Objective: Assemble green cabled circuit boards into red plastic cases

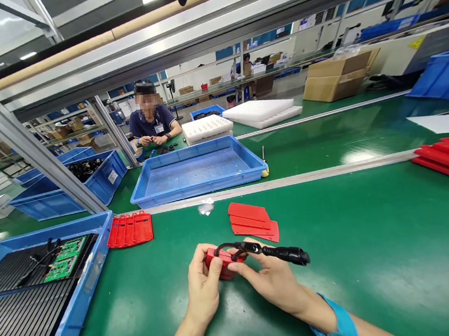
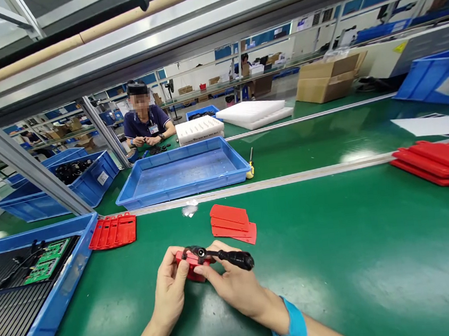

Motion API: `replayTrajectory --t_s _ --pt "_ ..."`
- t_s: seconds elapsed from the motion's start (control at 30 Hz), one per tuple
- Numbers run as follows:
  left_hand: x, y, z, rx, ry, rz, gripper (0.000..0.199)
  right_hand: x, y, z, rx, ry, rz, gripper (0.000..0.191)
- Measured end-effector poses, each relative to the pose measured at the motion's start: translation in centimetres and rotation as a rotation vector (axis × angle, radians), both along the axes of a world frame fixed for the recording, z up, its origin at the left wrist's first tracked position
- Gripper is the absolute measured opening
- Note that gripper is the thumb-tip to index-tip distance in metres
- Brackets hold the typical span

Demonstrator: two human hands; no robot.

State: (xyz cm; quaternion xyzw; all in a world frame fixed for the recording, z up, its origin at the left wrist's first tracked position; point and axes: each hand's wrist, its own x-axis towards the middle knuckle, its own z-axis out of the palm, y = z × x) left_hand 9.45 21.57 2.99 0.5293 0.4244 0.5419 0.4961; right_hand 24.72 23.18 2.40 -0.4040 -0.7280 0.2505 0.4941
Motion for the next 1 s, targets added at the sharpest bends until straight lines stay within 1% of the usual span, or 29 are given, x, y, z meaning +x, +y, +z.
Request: replayTrajectory --t_s 0.03,0.1,0.17,0.2,0.23,0.3,0.37,0.4,0.43,0.47,0.5,0.57,0.6,0.63,0.67,0.7,0.73,0.77,0.8,0.87,0.9,0.93,0.97,1.0 --pt "0.0 -0.1 -0.1 0.007 0.009 0.007 0.018 -0.1 0.0 -0.1 -0.012 0.026 -0.01 0.011" --pt "-0.1 -0.1 -0.3 0.02 0.041 0.028 0.017 -0.2 0.0 0.1 -0.08 0.083 0.001 0.012" --pt "-0.5 -0.1 -0.4 0.064 0.117 0.067 0.014 -0.1 0.2 0.9 -0.219 0.13 0.052 0.013" --pt "-0.8 -0.1 -0.4 0.133 0.189 0.1 0.012 0.1 0.4 1.3 -0.302 0.17 0.101 0.014" --pt "-1.1 0.0 -0.3 0.242 0.28 0.137 0.01 0.2 0.7 1.7 -0.395 0.232 0.17 0.017" --pt "-1.7 0.0 0.0 0.553 0.499 0.208 0.01 0.7 1.2 2.2 -0.623 0.405 0.361 0.03" --pt "-2.2 0.1 0.5 0.887 0.71 0.246 0.014 1.0 1.7 2.1 -0.903 0.568 0.568 0.038" --pt "-2.3 0.2 0.8 1.022 0.789 0.258 0.016 1.2 1.8 2.0 -1.032 0.612 0.654 0.04" --pt "-2.5 0.2 0.9 1.119 0.858 0.257 0.018 1.3 1.9 1.9 -1.122 0.628 0.716 0.041" --pt "-2.6 0.3 1.0 1.178 0.915 0.238 0.021 1.3 1.8 1.7 -1.153 0.627 0.745 0.042" --pt "-2.7 0.5 0.9 1.19 0.961 0.2 0.022 1.3 1.8 1.7 -1.136 0.612 0.748 0.042" --pt "-3.1 0.9 0.6 1.106 1.008 0.077 0.021 1.3 1.6 1.7 -1.03 0.556 0.69 0.039" --pt "-3.3 1.1 0.4 1.032 0.998 0.025 0.026 1.4 1.5 1.8 -0.976 0.514 0.644 0.038" --pt "-3.6 1.4 0.3 0.949 0.952 0.007 0.038 1.4 1.5 2.0 -0.929 0.464 0.597 0.039" --pt "-3.8 1.6 0.2 0.858 0.869 0.032 0.052 1.5 1.4 2.1 -0.889 0.411 0.556 0.041" --pt "-4.1 1.8 0.2 0.753 0.757 0.085 0.064 1.6 1.4 2.3 -0.856 0.357 0.524 0.042" --pt "-4.3 2.0 0.3 0.631 0.617 0.139 0.071 1.7 1.3 2.4 -0.83 0.304 0.505 0.042" --pt "-4.5 2.1 0.5 0.488 0.463 0.163 0.072 1.7 1.3 2.6 -0.811 0.256 0.502 0.042" --pt "-4.6 2.2 0.7 0.336 0.307 0.14 0.07 1.8 1.2 2.6 -0.795 0.21 0.504 0.041" --pt "-4.9 2.3 1.1 0.046 0.069 -0.022 0.062 1.9 1.2 2.7 -0.748 0.107 0.496 0.039" --pt "-5.0 2.4 1.2 -0.065 0.007 -0.116 0.055 1.9 1.1 2.6 -0.717 0.055 0.486 0.038" --pt "-5.0 2.4 1.3 -0.142 -0.021 -0.184 0.049 1.9 1.1 2.6 -0.691 0.009 0.475 0.038" --pt "-4.9 2.4 1.2 -0.183 -0.03 -0.213 0.043 1.8 1.1 2.5 -0.67 -0.027 0.463 0.038" --pt "-4.7 2.4 1.1 -0.192 -0.033 -0.208 0.039 1.8 1.1 2.4 -0.659 -0.048 0.451 0.039"
